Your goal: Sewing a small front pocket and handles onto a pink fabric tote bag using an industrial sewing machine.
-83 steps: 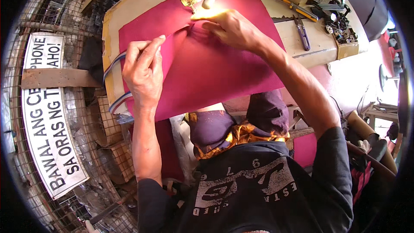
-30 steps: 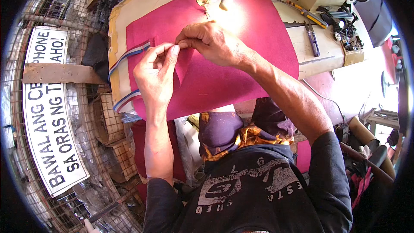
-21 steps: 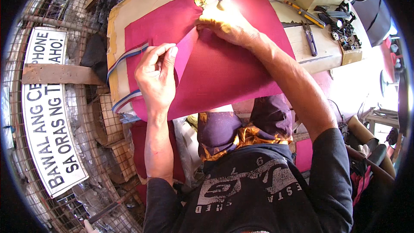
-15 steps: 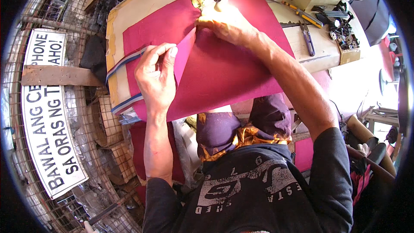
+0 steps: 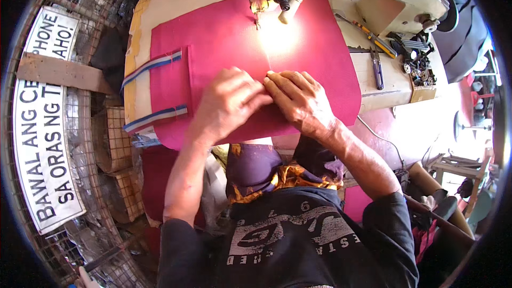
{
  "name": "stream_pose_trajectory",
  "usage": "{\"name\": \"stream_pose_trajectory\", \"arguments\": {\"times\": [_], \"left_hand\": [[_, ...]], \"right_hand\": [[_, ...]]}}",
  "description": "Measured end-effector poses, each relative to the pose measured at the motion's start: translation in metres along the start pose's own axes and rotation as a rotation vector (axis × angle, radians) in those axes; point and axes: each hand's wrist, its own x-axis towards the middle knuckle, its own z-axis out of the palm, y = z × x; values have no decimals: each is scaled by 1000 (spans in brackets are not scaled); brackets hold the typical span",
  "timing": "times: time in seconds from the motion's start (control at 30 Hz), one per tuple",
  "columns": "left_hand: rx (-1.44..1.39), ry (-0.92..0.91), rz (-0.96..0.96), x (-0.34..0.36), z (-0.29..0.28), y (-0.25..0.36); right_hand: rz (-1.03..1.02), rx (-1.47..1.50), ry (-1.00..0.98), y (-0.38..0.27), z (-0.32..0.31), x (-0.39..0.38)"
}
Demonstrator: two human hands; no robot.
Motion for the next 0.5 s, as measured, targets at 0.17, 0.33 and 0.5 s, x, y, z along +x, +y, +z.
{"name": "stream_pose_trajectory", "arguments": {"times": [0.17,0.33,0.5], "left_hand": [[327,50,-360,-34,-45,-59],[335,64,-287,-59,-60,-118],[302,83,-248,-67,-64,-135]], "right_hand": [[20,13,-40,-5,1,-1],[85,45,68,-2,4,4],[84,35,31,-6,8,9]]}}
